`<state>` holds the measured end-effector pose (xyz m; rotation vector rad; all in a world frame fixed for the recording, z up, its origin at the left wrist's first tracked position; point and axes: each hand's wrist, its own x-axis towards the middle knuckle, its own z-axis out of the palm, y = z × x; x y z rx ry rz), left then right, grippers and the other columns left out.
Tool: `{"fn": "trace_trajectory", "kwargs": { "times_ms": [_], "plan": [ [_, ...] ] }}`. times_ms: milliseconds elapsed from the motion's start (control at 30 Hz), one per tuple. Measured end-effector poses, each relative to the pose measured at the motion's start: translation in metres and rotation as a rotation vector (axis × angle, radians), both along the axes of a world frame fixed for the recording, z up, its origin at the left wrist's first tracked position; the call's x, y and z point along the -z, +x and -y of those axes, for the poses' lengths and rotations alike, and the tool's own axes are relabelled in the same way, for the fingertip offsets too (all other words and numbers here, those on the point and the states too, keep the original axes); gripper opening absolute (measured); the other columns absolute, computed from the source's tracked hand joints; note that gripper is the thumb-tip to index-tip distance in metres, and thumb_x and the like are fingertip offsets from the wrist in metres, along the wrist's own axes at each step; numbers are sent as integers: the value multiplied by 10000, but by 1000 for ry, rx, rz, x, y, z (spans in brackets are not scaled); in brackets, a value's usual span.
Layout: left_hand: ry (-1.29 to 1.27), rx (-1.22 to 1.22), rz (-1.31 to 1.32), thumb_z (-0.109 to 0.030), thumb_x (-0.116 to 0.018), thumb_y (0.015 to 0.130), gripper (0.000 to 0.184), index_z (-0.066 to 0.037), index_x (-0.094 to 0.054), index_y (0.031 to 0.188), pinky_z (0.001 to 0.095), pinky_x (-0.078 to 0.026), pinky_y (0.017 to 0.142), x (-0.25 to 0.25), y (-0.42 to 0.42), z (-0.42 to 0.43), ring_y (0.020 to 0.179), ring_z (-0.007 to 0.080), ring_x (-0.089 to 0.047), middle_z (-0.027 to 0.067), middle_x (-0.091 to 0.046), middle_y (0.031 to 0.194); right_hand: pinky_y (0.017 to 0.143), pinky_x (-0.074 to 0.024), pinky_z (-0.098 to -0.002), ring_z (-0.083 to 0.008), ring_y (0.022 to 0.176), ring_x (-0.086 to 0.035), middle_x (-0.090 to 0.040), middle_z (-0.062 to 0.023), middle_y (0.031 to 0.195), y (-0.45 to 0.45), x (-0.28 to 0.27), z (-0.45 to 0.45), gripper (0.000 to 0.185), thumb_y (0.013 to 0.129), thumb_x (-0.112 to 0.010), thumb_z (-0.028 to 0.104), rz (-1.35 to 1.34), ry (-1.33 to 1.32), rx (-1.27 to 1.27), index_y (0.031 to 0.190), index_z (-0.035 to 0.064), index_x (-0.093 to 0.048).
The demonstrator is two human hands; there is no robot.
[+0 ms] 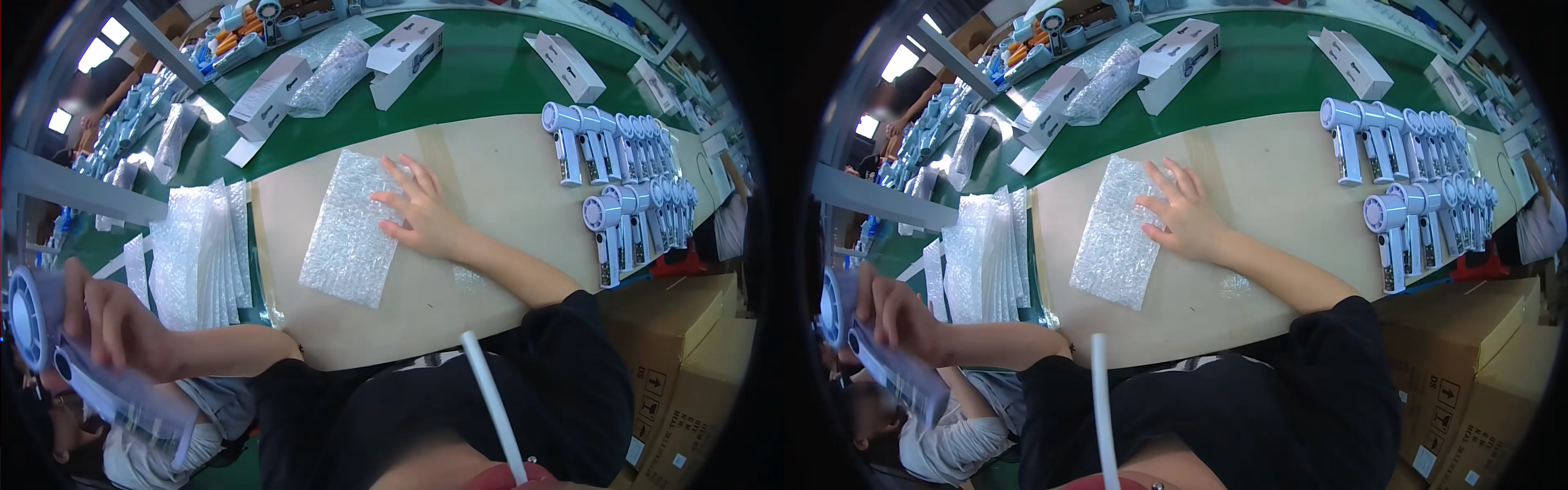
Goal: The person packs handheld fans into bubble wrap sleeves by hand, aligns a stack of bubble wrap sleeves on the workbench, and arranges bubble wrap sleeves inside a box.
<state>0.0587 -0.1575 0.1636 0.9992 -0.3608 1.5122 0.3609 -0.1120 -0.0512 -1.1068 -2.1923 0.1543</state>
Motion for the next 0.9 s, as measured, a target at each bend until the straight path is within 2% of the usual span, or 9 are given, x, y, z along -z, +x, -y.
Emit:
{"fn": "trace_trajectory", "kwargs": {
  "times_ms": [33,167,300,367,467,633,767,833,900],
  "plan": [
    [92,-308,-67,-107,-748,689,363,27,-420,770,226,-457,433,-2,-3,-3,579,151,-458,110,-433,760,1040,-228,-492,-370,1288,-300,-365,-191,1389,0,-4,-2,326,816,-608,269,-32,10,-1,1103,117,-582],
    [125,-206,368,-69,-724,649,434,30,-388,905,230,-509,414,-6,-6,11,517,147,-474,99,-474,701,1024,-238,-469,-330,1267,-342,-411,-136,1364,3,-28,-23,335,787,-629,216,-111,71,-26,1102,113,-579],
    [389,-226,753,52,-564,712,155,50,-435,800,258,-551,468,-3,-6,32,505,147,-528,96,-487,722,1010,-264,-432,-284,1215,-406,-472,-112,1294,-9,-69,-89,387,779,-623,185,-51,283,12,1150,111,-544],
    [453,-572,850,-29,-615,697,233,49,-423,805,256,-561,480,12,-9,30,490,129,-520,101,-483,722,991,-286,-407,-275,1134,-465,-533,-97,1203,-25,-79,-150,483,781,-619,188,-118,428,4,1233,114,-467],
    [438,-906,941,-75,-639,689,262,44,-424,776,262,-559,498,19,-26,33,482,123,-519,97,-471,728,950,-326,-423,-299,1038,-529,-588,-126,1078,-62,-81,-261,574,796,-595,192,49,328,74,1313,106,-362],
    [411,-788,931,-36,-595,723,188,58,-443,785,275,-544,534,18,-3,8,500,141,-533,95,-462,734,923,-392,-500,-388,1037,-568,-583,-216,1147,-126,-21,-408,667,823,-524,190,338,-321,344,1406,150,-203],
    [345,-710,877,21,-563,738,149,65,-447,820,289,-546,545,15,-5,-2,499,161,-536,100,-466,746,877,-438,-493,-341,962,-631,-654,-201,1002,-141,-29,-401,330,818,-518,202,681,-232,317,1104,78,-626],
    [320,-701,870,24,-567,751,153,65,-448,838,299,-535,553,18,-15,3,498,177,-535,103,-470,752,825,-469,-488,-324,922,-647,-661,-191,979,-143,-31,-399,258,801,-542,245,692,21,336,899,62,-694],
    [285,-755,868,8,-577,761,155,58,-447,828,302,-531,557,21,-18,6,505,177,-537,97,-474,738,802,-482,-467,-342,895,-645,-668,-169,966,-135,-34,-406,272,802,-538,267,529,13,410,926,66,-671]
  ]
}}
